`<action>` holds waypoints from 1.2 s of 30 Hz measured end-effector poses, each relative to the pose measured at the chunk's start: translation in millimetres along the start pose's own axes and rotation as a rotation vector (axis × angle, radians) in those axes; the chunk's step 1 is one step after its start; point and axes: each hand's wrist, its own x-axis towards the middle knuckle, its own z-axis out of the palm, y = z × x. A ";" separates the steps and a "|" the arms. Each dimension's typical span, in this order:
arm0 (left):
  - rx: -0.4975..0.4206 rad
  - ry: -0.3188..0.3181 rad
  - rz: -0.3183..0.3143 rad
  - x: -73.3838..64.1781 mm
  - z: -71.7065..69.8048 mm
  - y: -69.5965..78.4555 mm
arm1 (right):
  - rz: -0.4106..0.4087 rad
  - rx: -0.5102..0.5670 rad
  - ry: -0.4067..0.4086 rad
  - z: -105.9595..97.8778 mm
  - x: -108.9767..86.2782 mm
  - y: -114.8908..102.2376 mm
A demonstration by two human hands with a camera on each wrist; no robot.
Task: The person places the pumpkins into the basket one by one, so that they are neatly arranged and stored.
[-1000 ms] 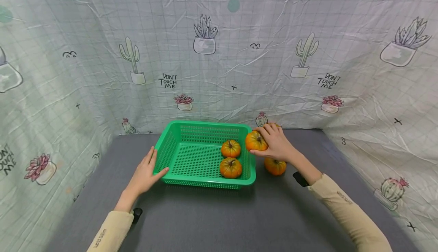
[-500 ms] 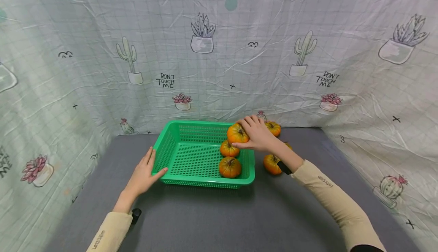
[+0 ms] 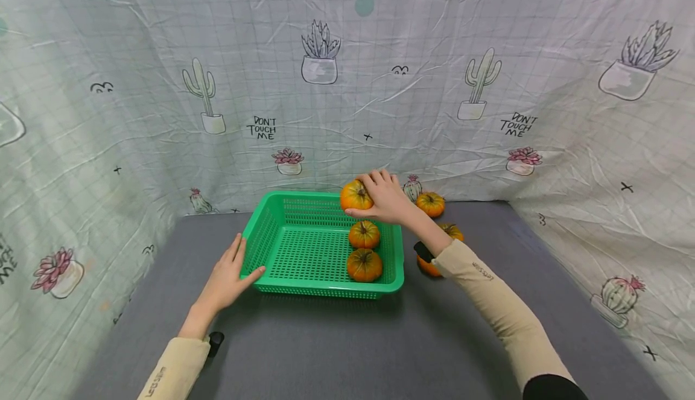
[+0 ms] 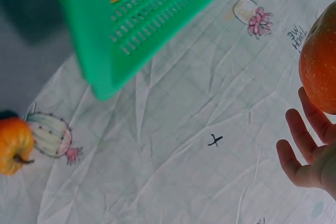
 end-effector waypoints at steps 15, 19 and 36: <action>0.005 0.009 0.004 -0.6 0.2 0.1 | 0.170 0.146 -0.002 13.9 39.1 -21.9; 0.006 0.009 0.003 -0.4 0.2 0.3 | 0.200 0.162 -0.020 26.7 46.9 -27.3; 0.001 0.003 0.001 0.8 -0.1 1.3 | 0.268 0.192 -0.084 84.8 63.7 -57.0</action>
